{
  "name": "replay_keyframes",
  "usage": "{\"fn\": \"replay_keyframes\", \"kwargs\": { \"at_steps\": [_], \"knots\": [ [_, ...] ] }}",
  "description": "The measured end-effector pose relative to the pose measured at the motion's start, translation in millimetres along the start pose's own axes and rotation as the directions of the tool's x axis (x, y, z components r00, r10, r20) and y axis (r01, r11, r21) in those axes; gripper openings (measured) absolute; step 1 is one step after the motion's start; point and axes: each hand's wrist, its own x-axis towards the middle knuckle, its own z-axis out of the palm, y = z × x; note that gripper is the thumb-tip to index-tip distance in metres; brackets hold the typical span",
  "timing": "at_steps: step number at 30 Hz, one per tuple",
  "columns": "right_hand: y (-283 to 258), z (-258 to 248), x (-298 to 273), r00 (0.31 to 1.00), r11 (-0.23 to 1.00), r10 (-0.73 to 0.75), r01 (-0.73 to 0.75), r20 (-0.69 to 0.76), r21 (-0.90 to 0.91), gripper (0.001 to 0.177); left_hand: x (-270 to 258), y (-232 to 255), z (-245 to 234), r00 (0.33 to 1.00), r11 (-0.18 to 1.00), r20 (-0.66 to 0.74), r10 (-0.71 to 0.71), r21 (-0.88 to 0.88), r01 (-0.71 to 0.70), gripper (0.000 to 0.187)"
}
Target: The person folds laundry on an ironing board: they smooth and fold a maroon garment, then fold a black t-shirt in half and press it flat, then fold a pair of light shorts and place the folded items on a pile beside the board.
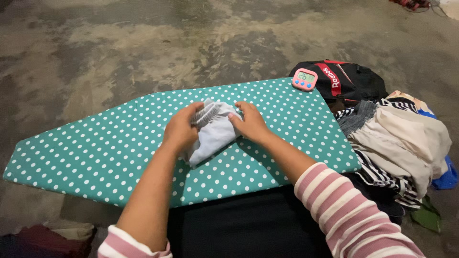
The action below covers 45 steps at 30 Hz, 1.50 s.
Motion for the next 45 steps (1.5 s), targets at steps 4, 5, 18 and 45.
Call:
{"fn": "replay_keyframes", "kwargs": {
  "at_steps": [4,5,18,45],
  "knots": [
    [3,2,1,0.990,0.989,0.123,-0.117,0.063,-0.085,0.059,1,11,7,0.987,0.964,-0.161,0.009,0.265,0.034,0.072],
    [4,2,0,0.994,0.989,0.101,-0.095,0.050,-0.110,0.059,1,14,6,0.982,0.936,-0.186,-0.015,0.342,0.079,0.077],
    [-16,3,7,0.929,0.893,0.342,-0.273,0.144,-0.359,0.068,-16,16,-16,0.712,0.667,-0.025,-0.702,0.328,0.669,0.099],
    [-43,21,-33,0.930,0.954,0.285,-0.299,-0.234,-0.028,0.038,-42,-15,23,0.888,0.958,-0.395,-0.237,0.058,0.282,0.037]
  ]
}}
